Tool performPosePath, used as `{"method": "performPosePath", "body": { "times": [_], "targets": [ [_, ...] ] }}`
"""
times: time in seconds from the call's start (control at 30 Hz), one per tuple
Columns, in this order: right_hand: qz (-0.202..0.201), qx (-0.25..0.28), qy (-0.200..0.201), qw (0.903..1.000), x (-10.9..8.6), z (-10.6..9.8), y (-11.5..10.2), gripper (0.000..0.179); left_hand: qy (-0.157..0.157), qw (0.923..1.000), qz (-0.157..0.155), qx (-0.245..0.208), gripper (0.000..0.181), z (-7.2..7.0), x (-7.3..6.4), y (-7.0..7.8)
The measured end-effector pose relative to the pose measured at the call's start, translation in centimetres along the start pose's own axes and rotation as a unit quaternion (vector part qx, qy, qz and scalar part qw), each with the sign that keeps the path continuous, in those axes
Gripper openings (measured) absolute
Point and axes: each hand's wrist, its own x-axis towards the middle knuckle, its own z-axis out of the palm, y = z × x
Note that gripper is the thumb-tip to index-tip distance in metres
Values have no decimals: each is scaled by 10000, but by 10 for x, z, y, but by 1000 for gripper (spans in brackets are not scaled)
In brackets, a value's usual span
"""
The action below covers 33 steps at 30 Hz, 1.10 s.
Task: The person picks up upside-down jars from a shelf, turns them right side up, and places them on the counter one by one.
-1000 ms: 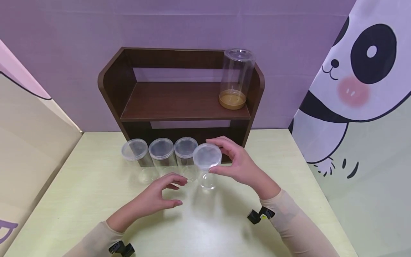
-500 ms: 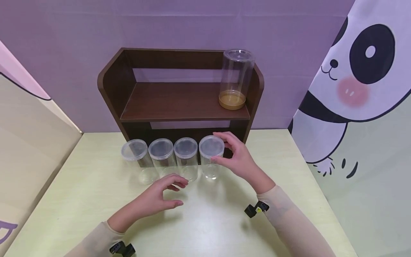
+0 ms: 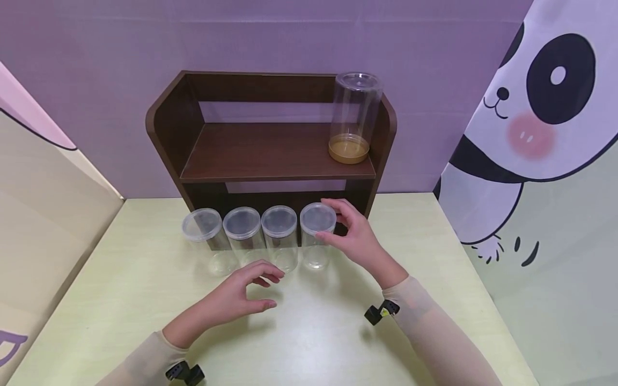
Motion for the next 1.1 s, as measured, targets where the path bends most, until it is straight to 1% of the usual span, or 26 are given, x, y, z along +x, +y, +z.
{"method": "performPosePath", "body": {
  "times": [0.43,0.8,1.0,1.1],
  "targets": [
    [149,-56,-76,9998,0,4,7,66,-47,10000,-26,14,51,0,1,2],
    [348,-12,-99,9993,1,8,20,66,-58,10000,-20,45,49,1,1,1],
    [342,104,-93,9993,1,8,21,65,-68,9999,-32,69,48,1,2,1],
    [416,182,-102,9989,0,8,19,66,-62,9999,-34,71,48,2,2,1]
  ]
}}
